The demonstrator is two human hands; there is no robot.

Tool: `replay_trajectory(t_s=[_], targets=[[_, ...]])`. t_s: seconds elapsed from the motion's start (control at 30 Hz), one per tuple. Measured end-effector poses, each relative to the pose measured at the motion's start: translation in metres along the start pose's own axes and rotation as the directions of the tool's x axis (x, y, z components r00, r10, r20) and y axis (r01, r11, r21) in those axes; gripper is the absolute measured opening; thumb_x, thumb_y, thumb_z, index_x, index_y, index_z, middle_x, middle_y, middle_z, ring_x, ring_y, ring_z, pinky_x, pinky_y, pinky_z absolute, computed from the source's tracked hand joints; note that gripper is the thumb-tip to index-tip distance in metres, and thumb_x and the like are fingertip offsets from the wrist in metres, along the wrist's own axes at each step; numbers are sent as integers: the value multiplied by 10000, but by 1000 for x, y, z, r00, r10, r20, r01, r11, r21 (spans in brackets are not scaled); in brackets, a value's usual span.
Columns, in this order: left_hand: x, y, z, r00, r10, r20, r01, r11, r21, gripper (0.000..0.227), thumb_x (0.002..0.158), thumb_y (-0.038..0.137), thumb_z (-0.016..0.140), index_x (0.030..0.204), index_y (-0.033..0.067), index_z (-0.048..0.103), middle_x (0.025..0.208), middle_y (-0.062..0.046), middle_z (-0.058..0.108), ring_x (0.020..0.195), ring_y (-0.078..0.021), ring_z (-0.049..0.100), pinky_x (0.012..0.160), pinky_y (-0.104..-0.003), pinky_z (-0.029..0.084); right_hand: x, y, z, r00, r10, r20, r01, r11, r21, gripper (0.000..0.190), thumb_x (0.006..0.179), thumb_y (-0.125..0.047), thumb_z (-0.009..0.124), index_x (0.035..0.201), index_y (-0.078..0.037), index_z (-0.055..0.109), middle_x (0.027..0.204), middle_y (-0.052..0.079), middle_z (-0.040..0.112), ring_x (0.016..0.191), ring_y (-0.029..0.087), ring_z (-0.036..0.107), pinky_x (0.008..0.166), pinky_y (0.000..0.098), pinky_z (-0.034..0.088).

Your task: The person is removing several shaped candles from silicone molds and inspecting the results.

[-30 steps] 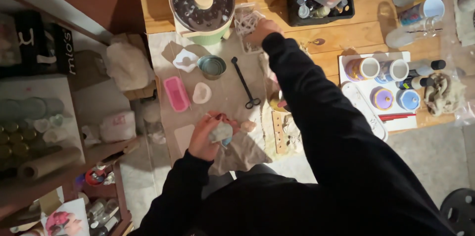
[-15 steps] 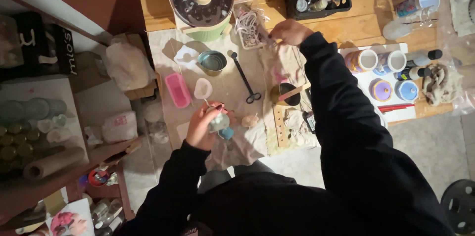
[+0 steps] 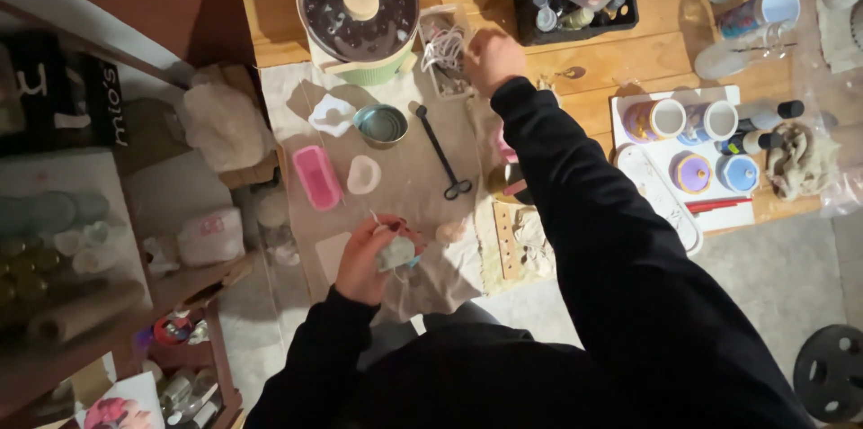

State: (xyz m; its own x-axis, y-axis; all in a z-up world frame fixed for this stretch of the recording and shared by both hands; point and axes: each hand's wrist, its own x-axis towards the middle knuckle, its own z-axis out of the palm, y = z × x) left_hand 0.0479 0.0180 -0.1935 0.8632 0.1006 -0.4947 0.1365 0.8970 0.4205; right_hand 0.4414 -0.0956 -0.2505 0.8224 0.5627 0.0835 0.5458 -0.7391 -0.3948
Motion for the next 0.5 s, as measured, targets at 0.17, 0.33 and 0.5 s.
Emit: replay_trajectory(t_s=[0.17, 0.33, 0.5], targets=[[8, -5, -1, 998, 41, 49, -42, 999, 10, 166, 965, 44, 571, 1105, -27, 627, 974, -190, 723, 957, -336, 727, 880, -465, 584, 30, -31, -29, 875, -454, -168, 449, 891, -69, 439, 721, -220, 805, 1133, -98, 715, 1139, 151, 662, 1065, 383, 635, 870, 463, 553], [15, -16, -6, 999, 46, 23, -45, 999, -18, 174, 968, 34, 565, 1117, -30, 630, 976, -190, 722, 948, -336, 727, 874, -462, 582, 48, -25, 5, 860, -508, 32, 509, 855, -102, 376, 795, -97, 745, 1146, -222, 794, 1146, 162, 640, 977, 338, 661, 766, 444, 550], [13, -11, -6, 1000, 5, -28, -7, 997, -70, 164, 968, 34, 550, 1114, -9, 611, 978, -184, 714, 979, -333, 725, 891, -487, 588, 23, -8, -21, 853, -520, -48, 522, 849, 85, 153, 871, -93, 750, 1022, -83, 778, 1017, 107, 673, 908, 328, 679, 800, 429, 572]])
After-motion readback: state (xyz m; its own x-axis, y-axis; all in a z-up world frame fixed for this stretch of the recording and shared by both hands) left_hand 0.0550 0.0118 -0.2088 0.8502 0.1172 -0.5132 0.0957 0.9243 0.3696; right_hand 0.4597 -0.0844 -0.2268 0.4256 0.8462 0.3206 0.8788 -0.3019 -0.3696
